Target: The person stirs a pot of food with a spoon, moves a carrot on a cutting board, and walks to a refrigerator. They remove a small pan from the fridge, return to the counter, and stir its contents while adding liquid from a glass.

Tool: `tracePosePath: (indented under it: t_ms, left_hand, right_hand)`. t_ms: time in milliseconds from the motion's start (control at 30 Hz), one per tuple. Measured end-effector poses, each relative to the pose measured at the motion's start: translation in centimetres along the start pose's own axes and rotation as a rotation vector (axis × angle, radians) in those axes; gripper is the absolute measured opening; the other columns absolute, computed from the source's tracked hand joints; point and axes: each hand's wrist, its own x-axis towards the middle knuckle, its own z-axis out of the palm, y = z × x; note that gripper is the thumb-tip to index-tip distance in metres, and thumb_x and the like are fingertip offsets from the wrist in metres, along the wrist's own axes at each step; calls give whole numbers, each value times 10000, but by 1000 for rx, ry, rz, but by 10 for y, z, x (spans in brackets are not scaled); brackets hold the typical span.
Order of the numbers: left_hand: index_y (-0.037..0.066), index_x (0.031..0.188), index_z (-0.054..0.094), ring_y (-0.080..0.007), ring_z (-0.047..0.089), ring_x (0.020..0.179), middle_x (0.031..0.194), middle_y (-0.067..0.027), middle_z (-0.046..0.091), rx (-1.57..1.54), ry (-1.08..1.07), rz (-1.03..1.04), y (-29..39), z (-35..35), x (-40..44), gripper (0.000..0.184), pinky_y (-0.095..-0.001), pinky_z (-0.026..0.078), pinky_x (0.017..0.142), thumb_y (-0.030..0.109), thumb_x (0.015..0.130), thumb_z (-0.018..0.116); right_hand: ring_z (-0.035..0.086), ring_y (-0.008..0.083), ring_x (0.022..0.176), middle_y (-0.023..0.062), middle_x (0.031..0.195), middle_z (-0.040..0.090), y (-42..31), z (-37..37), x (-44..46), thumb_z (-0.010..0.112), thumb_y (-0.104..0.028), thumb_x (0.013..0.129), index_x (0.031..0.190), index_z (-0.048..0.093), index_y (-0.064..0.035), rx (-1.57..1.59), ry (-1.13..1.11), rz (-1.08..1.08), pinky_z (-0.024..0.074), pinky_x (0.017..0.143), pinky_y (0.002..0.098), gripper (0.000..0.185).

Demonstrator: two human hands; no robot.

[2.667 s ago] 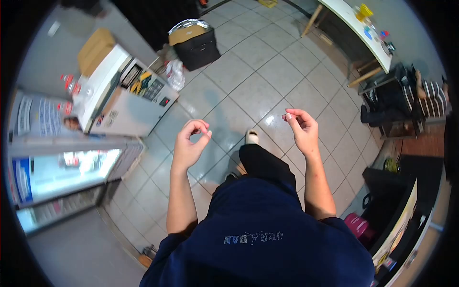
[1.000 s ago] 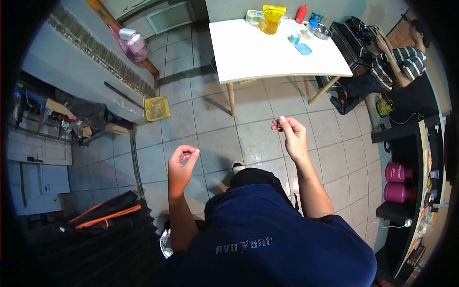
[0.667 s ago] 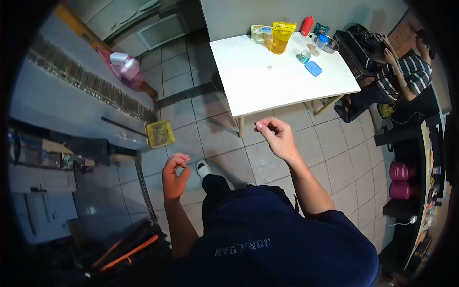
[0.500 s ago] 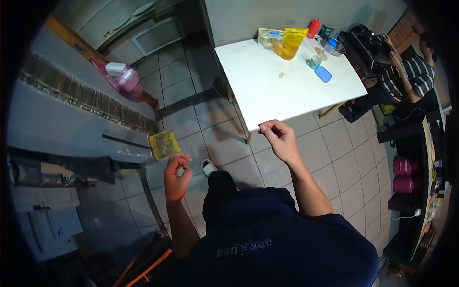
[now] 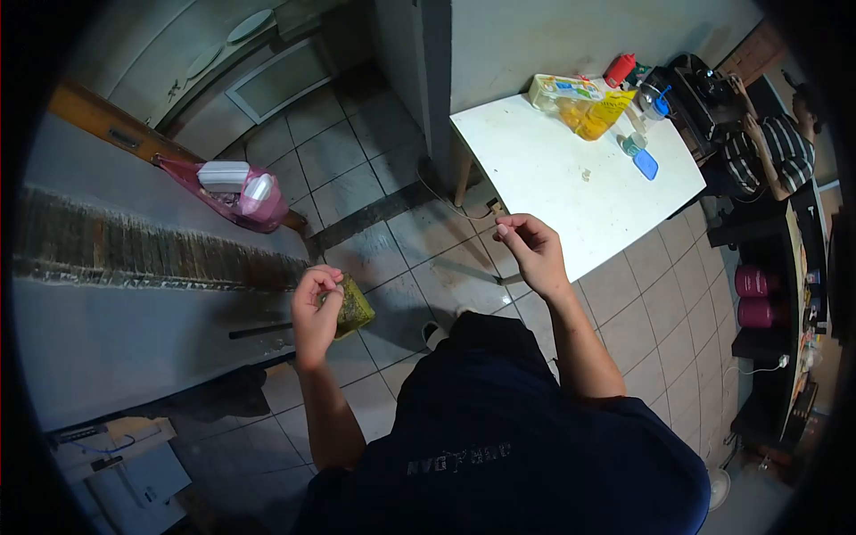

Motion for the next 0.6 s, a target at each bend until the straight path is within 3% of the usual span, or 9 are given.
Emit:
tracePosePath:
  t_ms: [67,167,200,300,433,500,600]
  left_hand:
    - [40,835,470,-145,553,986,1052,-73,534,-17,-14,15,-6,-12,15,197,-274,430,911,-155,803,464]
    - [45,834,473,-142,552,987,1047,-71,533,-35,-6,41,-18,-23,37,196,-264,429,903,-150,811,471]
    - [45,809,454,-139,545,938,1016,-75,540,-100,53,-17,-16,-21,45,190,-268,429,899,-119,813,551]
    - [37,834,473,-119,535,906,992,-68,550,-128,151,-82,-16,-28,72,174,-254,426,862,-75,864,603]
    - [13,831,525,-97,526,874,965,-54,567,-64,178,-33,-15,-53,117,129,-243,420,823,5,907,629]
    - [-13,798,569,-90,520,850,951,-44,579,123,237,-4,-9,-63,142,151,-239,412,803,48,927,619]
    - [-41,803,618,-95,541,856,961,-46,597,56,331,-64,-18,-71,181,198,-247,428,812,92,949,606]
  right_hand:
    - [628,75,810,31,869,683,5,10,18,647,-131,940,1032,661,16,-29,12,11,495,748,222,174]
    - [630,77,832,35,878,683,2,27,49,642,-125,942,1024,662,21,-47,16,2,492,765,221,169]
    - [632,82,856,43,890,682,0,31,59,638,-120,944,1022,661,27,-49,-1,1,497,784,227,168]
    - [633,91,863,46,903,681,-1,50,98,638,-114,945,1021,660,30,-25,-6,-36,507,796,239,165]
    - [633,97,867,44,911,679,4,78,163,640,-110,946,1019,660,30,22,-44,5,513,806,246,160]
    - [630,97,858,46,906,679,7,92,200,638,-110,948,999,668,28,35,-77,-5,511,794,241,150]
    - [626,94,852,43,887,678,-3,111,255,634,-120,952,971,679,30,70,-148,-3,509,779,239,158]
